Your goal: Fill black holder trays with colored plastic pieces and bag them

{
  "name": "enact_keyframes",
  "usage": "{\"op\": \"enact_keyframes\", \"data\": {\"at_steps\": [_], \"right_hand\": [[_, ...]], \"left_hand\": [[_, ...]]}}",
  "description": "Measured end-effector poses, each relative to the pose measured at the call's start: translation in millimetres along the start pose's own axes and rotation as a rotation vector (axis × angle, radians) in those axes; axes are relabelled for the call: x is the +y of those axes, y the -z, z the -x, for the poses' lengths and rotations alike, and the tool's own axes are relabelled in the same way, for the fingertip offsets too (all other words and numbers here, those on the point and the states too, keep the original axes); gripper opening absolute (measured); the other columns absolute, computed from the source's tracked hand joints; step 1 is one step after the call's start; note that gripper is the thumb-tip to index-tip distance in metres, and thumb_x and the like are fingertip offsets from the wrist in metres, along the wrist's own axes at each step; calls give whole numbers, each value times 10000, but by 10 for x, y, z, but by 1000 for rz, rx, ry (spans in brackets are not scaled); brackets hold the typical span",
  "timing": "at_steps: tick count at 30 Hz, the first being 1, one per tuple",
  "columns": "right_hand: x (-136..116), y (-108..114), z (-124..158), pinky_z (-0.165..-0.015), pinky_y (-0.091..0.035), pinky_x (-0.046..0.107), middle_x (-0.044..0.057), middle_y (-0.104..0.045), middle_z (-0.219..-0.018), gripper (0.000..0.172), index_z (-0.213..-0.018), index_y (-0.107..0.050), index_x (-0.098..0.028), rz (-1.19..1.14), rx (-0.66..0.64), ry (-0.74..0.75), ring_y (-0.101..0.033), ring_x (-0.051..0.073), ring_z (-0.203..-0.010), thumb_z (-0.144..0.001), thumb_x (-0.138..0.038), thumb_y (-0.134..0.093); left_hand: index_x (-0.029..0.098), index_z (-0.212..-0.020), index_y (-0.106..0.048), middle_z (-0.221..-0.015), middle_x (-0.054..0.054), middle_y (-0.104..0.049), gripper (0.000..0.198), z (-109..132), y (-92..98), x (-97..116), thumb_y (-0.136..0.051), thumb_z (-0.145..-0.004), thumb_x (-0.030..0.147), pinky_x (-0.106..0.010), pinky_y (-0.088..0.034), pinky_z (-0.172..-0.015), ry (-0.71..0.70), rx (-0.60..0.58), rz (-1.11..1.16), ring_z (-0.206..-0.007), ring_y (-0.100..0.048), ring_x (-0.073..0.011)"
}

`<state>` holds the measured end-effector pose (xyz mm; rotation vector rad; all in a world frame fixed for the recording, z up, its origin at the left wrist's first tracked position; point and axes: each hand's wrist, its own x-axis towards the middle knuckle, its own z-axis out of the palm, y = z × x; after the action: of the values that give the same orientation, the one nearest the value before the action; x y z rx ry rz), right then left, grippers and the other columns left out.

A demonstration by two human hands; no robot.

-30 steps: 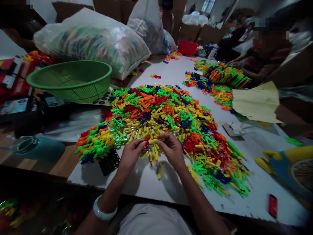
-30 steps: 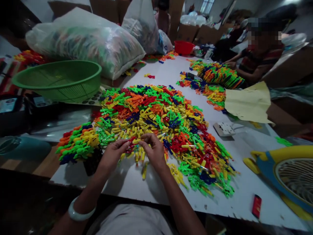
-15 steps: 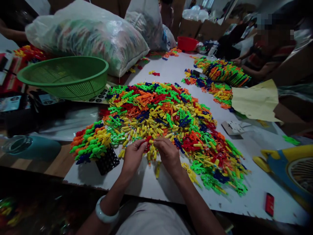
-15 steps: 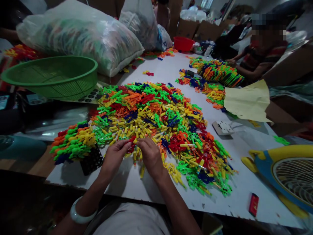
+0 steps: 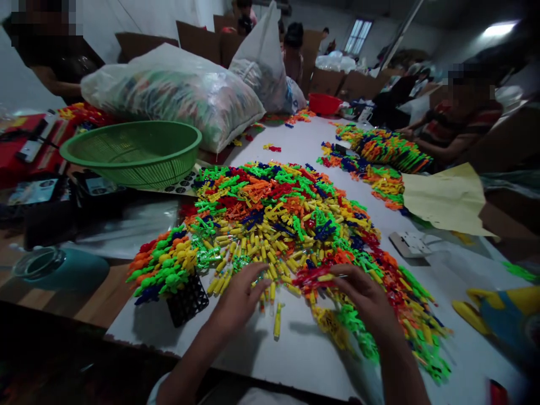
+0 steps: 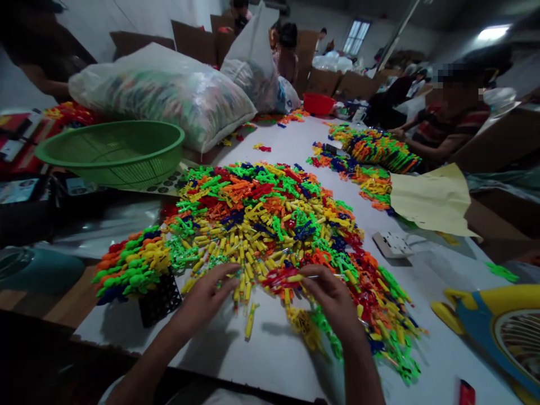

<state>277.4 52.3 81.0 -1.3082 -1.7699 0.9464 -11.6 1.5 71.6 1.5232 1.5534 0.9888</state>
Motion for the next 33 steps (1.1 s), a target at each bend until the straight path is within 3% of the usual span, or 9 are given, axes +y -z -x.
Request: {"op": "enact_keyframes", "data": {"at_steps": [2, 4, 7, 10, 13, 16, 20, 24, 33], "right_hand": [[40, 170, -33, -917, -470, 487, 108, -659, -1130, 238, -1051, -677, -241, 309, 254, 123, -588, 296, -1088, -866, -378, -615], [40, 44, -147, -983, -402, 534, 124, -642, -1170, 248, -1087, -681, -233, 508, 344, 264, -536, 314, -1145, -866, -323, -611], [-34, -627, -420, -939, -446, 436, 112, -638, -1189, 311, -1147, -661, -228, 443, 126, 409, -544, 248, -1116, -901, -134, -496], [-135, -1355, -705, -955, -414, 416, 96, -618, -1264, 346, -1177, -651, -242, 485, -48, 504, -496, 252, -1163, -878, -102, -547], [-194, -1638, -872, -932, -394, 439, 96, -654, -1185, 221, -1086, -689, -241, 555, -121, 500, -505, 278, -1116, -873, -217, -633], [-203, -1479, -825, -888, -422, 425, 92, -692, -1040, 125, -980, -702, -214, 455, -59, 461, -552, 260, -1012, -894, -246, -618], [-226, -1136, -459, -819, -495, 346, 78, -701, -994, 160, -1052, -669, -217, 193, -17, 407, -620, 206, -933, -923, -258, -583], [-279, -1074, -121, -775, -520, 321, 57, -709, -927, 145, -1028, -685, -223, 127, -9, 372, -645, 190, -878, -897, -249, -628], [-299, -1126, -23, -729, -504, 337, 77, -679, -863, 168, -1044, -687, -178, 298, 49, 457, -599, 197, -815, -920, -243, -593]], "left_hand": [[177, -1147, -650, -1247, -133, -640, 336, -45, 117, -130, -528, -888, 351, -443, -430, -1035, -31, 181, -238, -1200, -557, -279], [118, -1167, -632, -1249, -183, -620, 357, -100, 166, -271, -541, -882, 312, -499, -412, -1032, -11, 274, -471, -1201, -535, -330], [116, -1228, -592, -1274, -183, -604, 378, -170, 96, -373, -552, -880, 259, -500, -420, -1005, -14, 263, -691, -1210, -518, -342], [141, -1195, -611, -1182, -151, -642, 331, -203, -3, -325, -547, -884, 233, -466, -444, -961, -11, 200, -779, -1148, -552, -319], [138, -1134, -639, -1075, -138, -646, 303, -193, -1, -258, -591, -855, 243, -443, -453, -933, 49, 182, -756, -1087, -563, -315], [136, -1034, -666, -1040, -129, -645, 261, -152, 73, -253, -624, -830, 294, -417, -453, -926, 97, 194, -564, -1064, -566, -301], [171, -949, -668, -943, -68, -676, 305, -87, 120, -229, -589, -827, 439, -362, -481, -817, 242, 238, -100, -900, -613, -241], [183, -905, -676, -861, -13, -688, 337, -51, 31, -127, -657, -745, 478, -284, -487, -756, 341, 203, 312, -829, -625, -187], [185, -913, -663, -884, -12, -672, 309, -23, -174, -114, -643, -778, 463, -284, -465, -814, 276, 215, 396, -873, -608, -175]]}}
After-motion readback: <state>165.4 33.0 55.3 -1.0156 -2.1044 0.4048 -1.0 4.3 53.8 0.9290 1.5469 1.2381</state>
